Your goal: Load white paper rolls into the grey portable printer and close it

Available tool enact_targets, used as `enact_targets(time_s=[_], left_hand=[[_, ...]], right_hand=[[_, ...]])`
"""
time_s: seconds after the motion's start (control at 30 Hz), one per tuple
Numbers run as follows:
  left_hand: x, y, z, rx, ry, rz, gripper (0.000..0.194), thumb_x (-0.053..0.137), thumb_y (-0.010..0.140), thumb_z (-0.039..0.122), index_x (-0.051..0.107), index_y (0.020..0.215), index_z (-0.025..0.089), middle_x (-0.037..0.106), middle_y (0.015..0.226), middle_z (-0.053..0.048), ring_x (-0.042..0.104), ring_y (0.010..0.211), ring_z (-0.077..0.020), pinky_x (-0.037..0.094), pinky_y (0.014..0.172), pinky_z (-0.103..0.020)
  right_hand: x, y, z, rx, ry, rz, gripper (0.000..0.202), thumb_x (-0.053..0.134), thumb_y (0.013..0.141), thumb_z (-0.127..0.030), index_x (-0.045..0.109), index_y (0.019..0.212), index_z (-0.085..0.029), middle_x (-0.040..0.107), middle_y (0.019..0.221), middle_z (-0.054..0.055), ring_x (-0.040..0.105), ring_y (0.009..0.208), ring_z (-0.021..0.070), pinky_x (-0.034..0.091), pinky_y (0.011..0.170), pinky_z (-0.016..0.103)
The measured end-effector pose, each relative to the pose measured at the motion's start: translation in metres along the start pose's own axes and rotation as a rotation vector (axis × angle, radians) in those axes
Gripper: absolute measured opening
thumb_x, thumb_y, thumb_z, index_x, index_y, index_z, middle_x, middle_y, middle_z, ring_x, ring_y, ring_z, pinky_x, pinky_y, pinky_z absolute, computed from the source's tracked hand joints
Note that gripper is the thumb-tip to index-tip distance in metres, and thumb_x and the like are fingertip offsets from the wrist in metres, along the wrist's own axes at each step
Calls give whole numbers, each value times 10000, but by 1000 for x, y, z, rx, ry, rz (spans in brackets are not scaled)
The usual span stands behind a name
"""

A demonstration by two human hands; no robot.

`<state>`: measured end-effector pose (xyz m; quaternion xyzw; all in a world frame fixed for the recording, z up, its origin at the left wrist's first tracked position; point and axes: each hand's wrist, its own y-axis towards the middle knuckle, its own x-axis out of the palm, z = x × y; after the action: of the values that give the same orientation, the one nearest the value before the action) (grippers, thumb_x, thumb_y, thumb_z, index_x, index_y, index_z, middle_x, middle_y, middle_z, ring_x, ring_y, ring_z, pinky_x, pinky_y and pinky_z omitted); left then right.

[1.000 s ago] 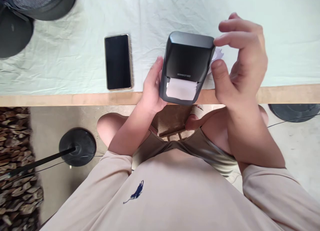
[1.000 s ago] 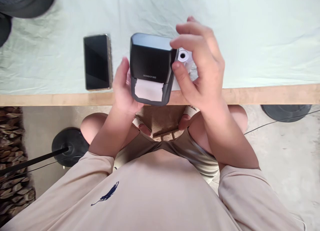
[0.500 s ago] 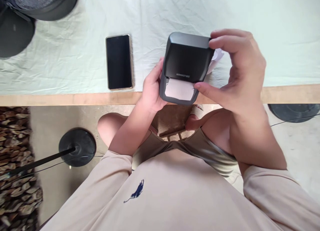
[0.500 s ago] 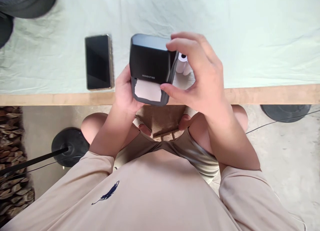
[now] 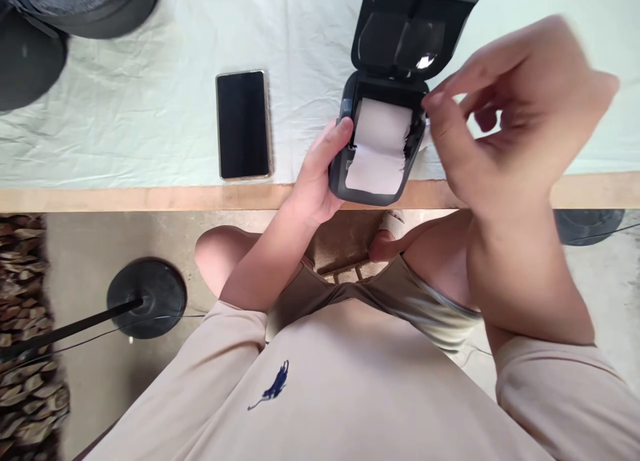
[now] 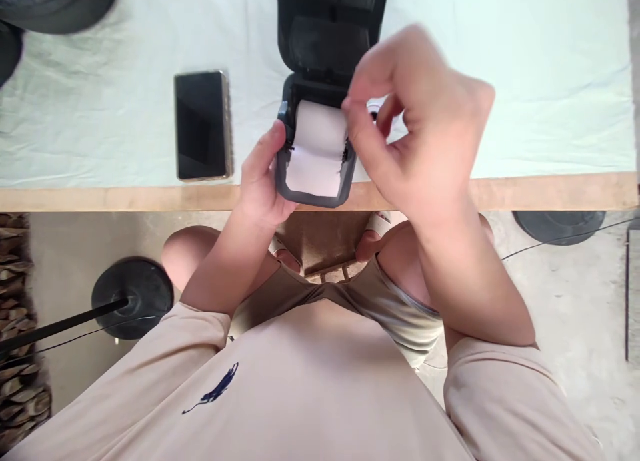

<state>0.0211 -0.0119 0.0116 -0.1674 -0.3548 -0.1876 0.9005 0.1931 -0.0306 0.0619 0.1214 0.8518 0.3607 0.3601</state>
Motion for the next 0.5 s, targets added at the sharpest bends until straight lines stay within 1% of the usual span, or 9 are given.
enact_targets(time_s=[0.07,0.13,0.2,0.27,0.33,0.37,0.43,0.47,0.5], left_hand=[[-7,2,-1,-12,20,-23,365,674,998,558,743,1159,238,822,1231,-75,662,1446,-418,544,1232,-502],[-11,3,-2,-4,45,-18,409,689,976,610,727,1163,248,823,1216,-80,660,1435,-445,564,1203,-539],[-11,2,-3,12,63,5,390,735,945,610,710,1142,274,813,1154,-80,680,1396,-458,596,1146,-570],[-7,1,-3,27,78,24,375,796,890,610,704,1105,317,796,1104,-77,700,1351,-446,632,1080,-562],[-2,-2,-2,29,97,32,400,822,848,638,708,1099,347,793,1121,-77,695,1358,-427,651,1057,-533],[0,-3,-1,-1,113,16,431,840,837,615,705,1130,330,793,1163,-68,679,1402,-426,642,1090,-522],[5,-4,0,38,80,149,440,793,894,605,676,1147,265,774,1149,-73,684,1424,-437,623,1128,-534],[6,-4,0,4,65,138,423,779,926,584,670,1159,249,765,1168,-67,668,1458,-427,606,1167,-529],[7,-3,-1,1,63,140,435,733,949,633,682,1150,250,772,1143,-55,675,1458,-406,623,1145,-519]], right_hand=[[-6,2,1,-23,-140,-202,63,733,891,-271,716,950,-259,760,854,-16,630,612,166,432,574,346],[-8,6,8,0,-309,-403,263,779,838,-334,739,1097,-318,735,836,-19,622,629,207,460,588,365],[-7,10,19,28,-427,-523,420,838,789,-435,721,1189,-390,703,805,-18,600,622,237,485,584,393],[-5,16,28,18,-443,-549,457,885,764,-488,705,1182,-444,655,737,-16,598,611,255,525,586,421],[-4,21,31,-3,-392,-545,438,894,786,-499,694,1175,-483,656,721,-17,637,634,272,573,619,449],[-6,24,30,-8,-357,-551,436,890,802,-503,691,1190,-499,694,755,-21,662,659,279,595,644,466],[-12,26,25,8,-234,-575,470,905,801,-523,702,1225,-502,785,890,-40,704,699,276,627,681,486],[-18,25,23,48,-139,-545,485,922,790,-532,720,1229,-488,810,961,-45,718,713,268,637,692,486],[-24,22,24,95,-44,-485,496,927,794,-549,733,1243,-470,819,1030,-43,730,732,259,644,697,477]])
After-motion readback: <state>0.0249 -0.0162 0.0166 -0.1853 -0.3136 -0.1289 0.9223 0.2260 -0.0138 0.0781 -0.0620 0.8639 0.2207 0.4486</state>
